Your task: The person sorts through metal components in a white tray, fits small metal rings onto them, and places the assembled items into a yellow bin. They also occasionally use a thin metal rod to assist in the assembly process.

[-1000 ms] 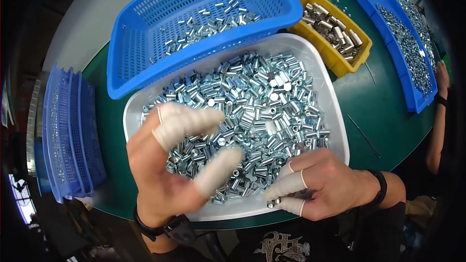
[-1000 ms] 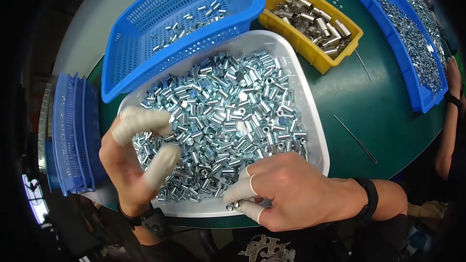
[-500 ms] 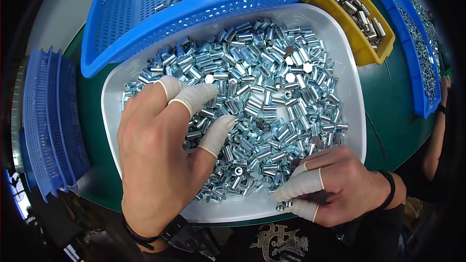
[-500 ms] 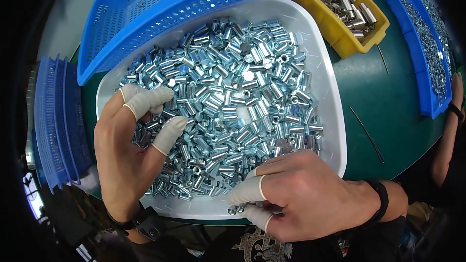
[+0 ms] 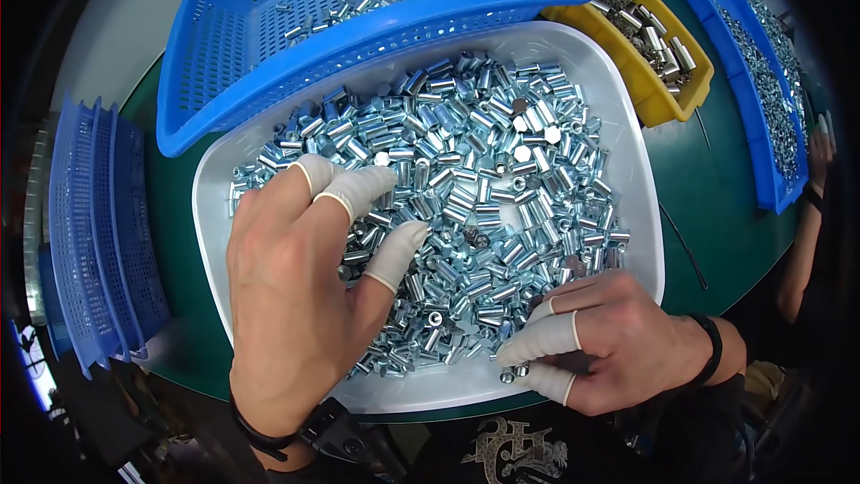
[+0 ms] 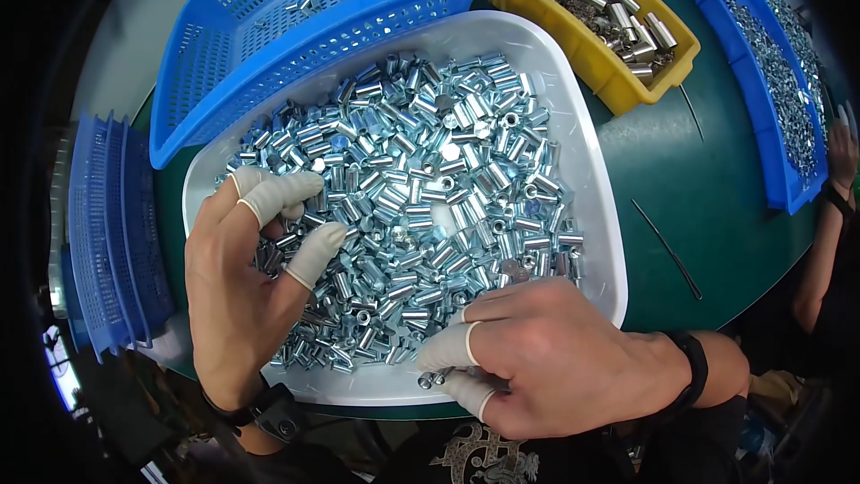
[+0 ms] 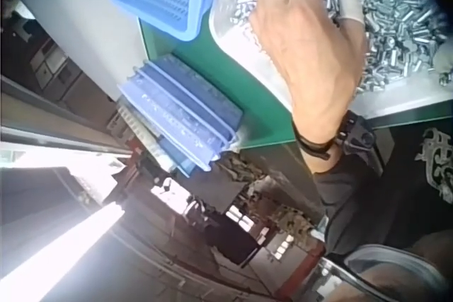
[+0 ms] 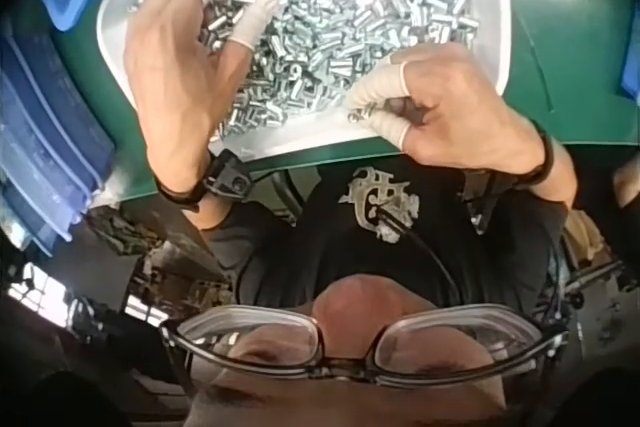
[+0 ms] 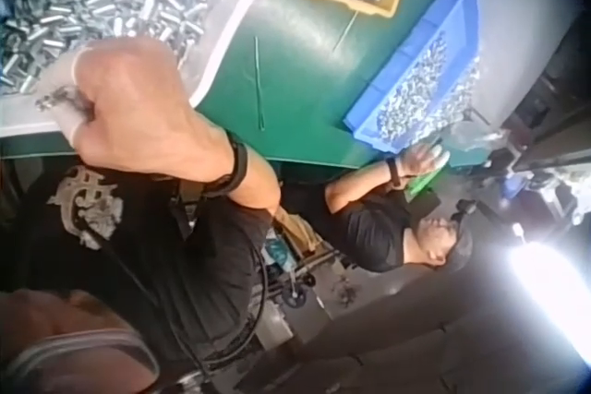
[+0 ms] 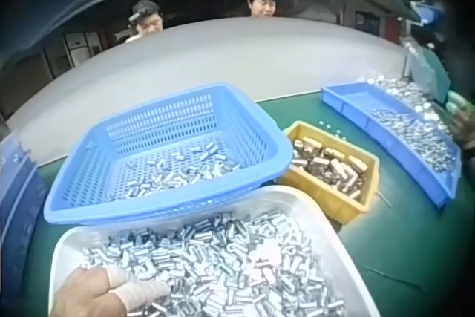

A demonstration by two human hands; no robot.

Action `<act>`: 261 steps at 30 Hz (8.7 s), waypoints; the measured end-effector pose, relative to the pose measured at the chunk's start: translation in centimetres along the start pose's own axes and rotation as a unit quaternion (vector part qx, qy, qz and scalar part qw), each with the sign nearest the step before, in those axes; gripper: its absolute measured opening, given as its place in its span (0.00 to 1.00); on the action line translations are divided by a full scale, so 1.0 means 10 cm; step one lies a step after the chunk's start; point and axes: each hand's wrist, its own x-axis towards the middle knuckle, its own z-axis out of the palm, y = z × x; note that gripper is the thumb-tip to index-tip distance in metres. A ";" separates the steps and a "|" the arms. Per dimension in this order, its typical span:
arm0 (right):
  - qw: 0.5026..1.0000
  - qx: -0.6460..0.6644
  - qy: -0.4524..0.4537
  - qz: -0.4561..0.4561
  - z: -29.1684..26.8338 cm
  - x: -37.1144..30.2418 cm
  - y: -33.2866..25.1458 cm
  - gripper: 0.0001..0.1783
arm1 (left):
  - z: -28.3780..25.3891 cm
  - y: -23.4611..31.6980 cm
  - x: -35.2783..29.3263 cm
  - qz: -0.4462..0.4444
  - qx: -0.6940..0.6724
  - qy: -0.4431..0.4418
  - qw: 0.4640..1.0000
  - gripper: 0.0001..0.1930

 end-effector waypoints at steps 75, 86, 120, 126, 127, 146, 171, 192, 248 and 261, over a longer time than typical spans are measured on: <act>0.952 0.254 0.167 0.040 -0.06 0.13 -0.08 0.11 | -0.01 0.19 -0.05 0.157 -0.294 -0.003 0.943 0.14; 0.980 0.168 0.101 -0.043 -0.01 0.02 -0.01 0.12 | -0.07 0.22 -0.05 0.168 -0.290 -0.051 0.941 0.25; 0.986 0.153 -0.024 0.054 0.05 -0.03 0.04 0.12 | -0.02 -0.02 -0.03 0.044 -0.008 -0.048 0.998 0.18; 0.989 0.140 -0.017 0.036 0.02 -0.02 0.03 0.11 | -0.02 0.01 0.00 0.033 0.003 -0.053 0.998 0.16; 0.990 0.134 -0.022 0.043 0.00 -0.02 0.02 0.12 | -0.02 0.02 0.01 0.036 0.002 -0.051 0.998 0.16; 0.881 -0.375 0.288 0.026 -0.98 1.29 -0.68 0.12 | 0.00 -0.05 -0.09 0.074 0.020 0.049 0.996 0.09; 0.919 -0.384 0.084 0.031 -0.15 0.94 -0.25 0.14 | 0.02 -0.13 -0.09 0.041 -0.043 0.005 0.998 0.08; 0.907 -0.416 0.029 -0.052 -0.15 0.91 -0.21 0.09 | -0.06 -0.04 -0.04 -0.034 -0.130 -0.013 0.991 0.07; 0.943 0.301 0.045 0.132 -0.18 0.26 -0.01 0.08 | 0.01 0.04 -0.12 0.159 -0.307 -0.023 0.938 0.09; 0.880 0.461 -0.002 0.118 -0.21 0.22 0.03 0.10 | -0.01 0.16 -0.08 0.182 -0.333 0.027 0.925 0.09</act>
